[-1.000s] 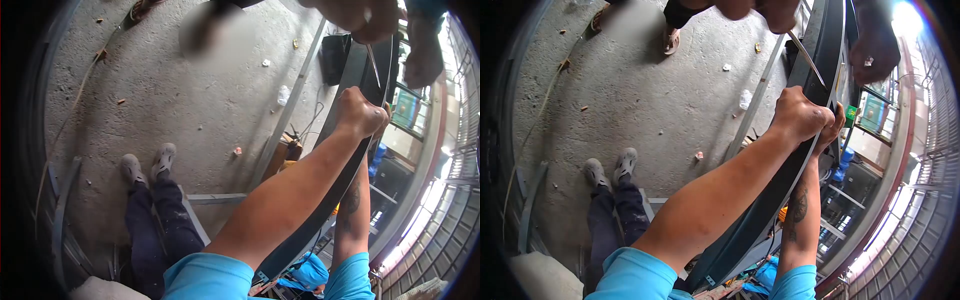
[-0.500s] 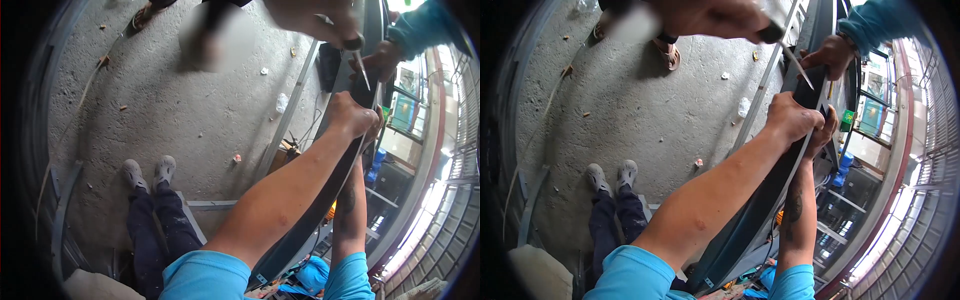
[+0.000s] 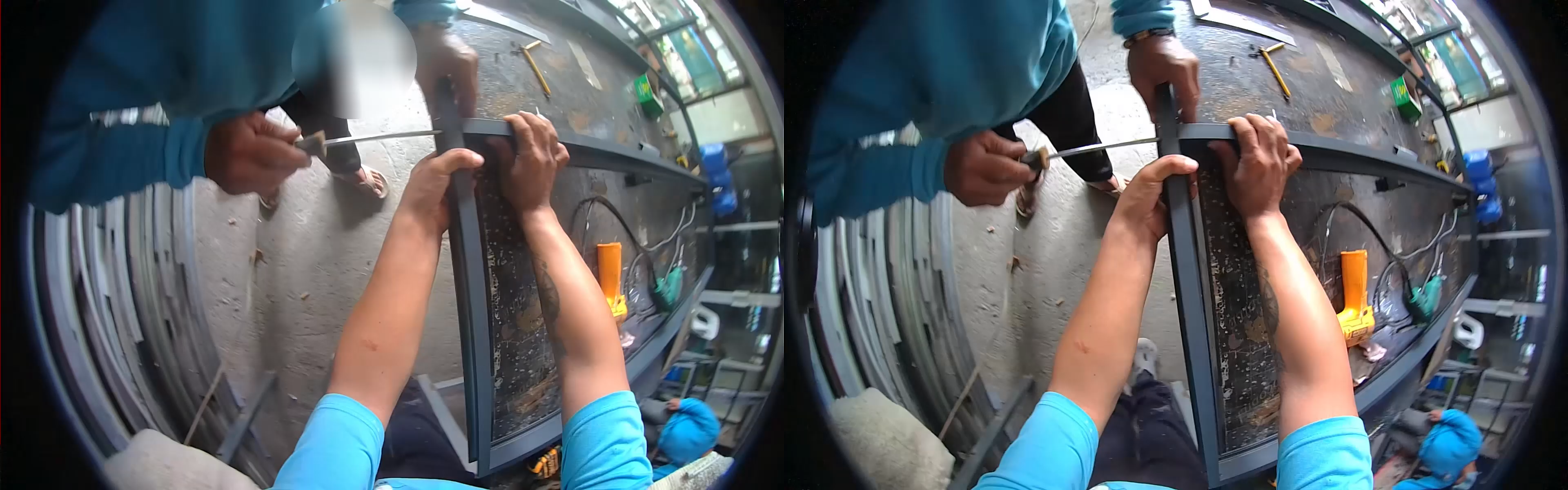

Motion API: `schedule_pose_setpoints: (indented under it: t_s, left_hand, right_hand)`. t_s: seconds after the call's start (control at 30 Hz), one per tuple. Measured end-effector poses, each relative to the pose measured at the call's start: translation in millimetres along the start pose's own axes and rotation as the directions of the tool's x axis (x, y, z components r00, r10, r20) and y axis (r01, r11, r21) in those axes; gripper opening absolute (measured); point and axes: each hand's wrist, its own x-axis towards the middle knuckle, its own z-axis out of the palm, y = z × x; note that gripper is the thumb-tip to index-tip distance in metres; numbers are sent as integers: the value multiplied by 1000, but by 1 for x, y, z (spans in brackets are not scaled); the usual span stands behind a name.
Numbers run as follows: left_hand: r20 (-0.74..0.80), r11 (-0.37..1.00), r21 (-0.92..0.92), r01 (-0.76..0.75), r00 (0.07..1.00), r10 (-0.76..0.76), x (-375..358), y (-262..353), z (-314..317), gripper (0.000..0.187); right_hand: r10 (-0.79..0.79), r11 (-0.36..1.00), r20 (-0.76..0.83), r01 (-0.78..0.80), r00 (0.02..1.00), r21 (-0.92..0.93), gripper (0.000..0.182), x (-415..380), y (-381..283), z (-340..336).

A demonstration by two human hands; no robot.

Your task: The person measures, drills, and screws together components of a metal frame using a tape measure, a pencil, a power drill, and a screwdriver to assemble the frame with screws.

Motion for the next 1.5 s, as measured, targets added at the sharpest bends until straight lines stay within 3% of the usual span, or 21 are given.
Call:
schedule_pose_setpoints:
  t_s: [0.7, 0.77, 0.83, 1.03, 1.1, 1.27, 1.4, 1.5]
  left_hand:
    - [-164, 990, 139, 32, 986, -9, -9, 1, 4, 27]
    - [-134, 985, 172, 33, 991, -9, -3, 0, -7, 19]
    - [-155, 986, 143, 83, 986, -60, 0, -1, -12, 20]
    - [-59, 986, 164, -26, 998, 37, -9, -1, 6, 37]
    - [-55, 988, 145, -51, 997, 60, -7, -2, 4, 37]
    - [-102, 993, 120, -2, 995, 14, -8, 1, 3, 37]
    - [-145, 963, 271, 4, 989, 37, -7, 5, 0, 46]
    - [-67, 946, 325, 19, 998, 3, 1, 14, -13, 50]
  right_hand:
    - [55, 997, 35, -57, 998, 53, 39, 1, 1, -5]
    - [56, 997, 57, -59, 997, 47, 43, 3, 2, -5]
    - [61, 998, 36, -62, 998, 30, 43, 1, 5, -3]
    - [108, 989, 8, -109, 994, 96, 41, -1, 4, -6]
    - [104, 991, 62, -108, 993, 77, 40, -1, 5, -6]
    - [119, 991, 16, -119, 993, 65, 40, -2, 5, -5]
    - [135, 985, 13, -135, 991, 108, 46, -3, 5, -4]
    - [145, 985, -28, -142, 989, 98, 48, -3, 6, -4]
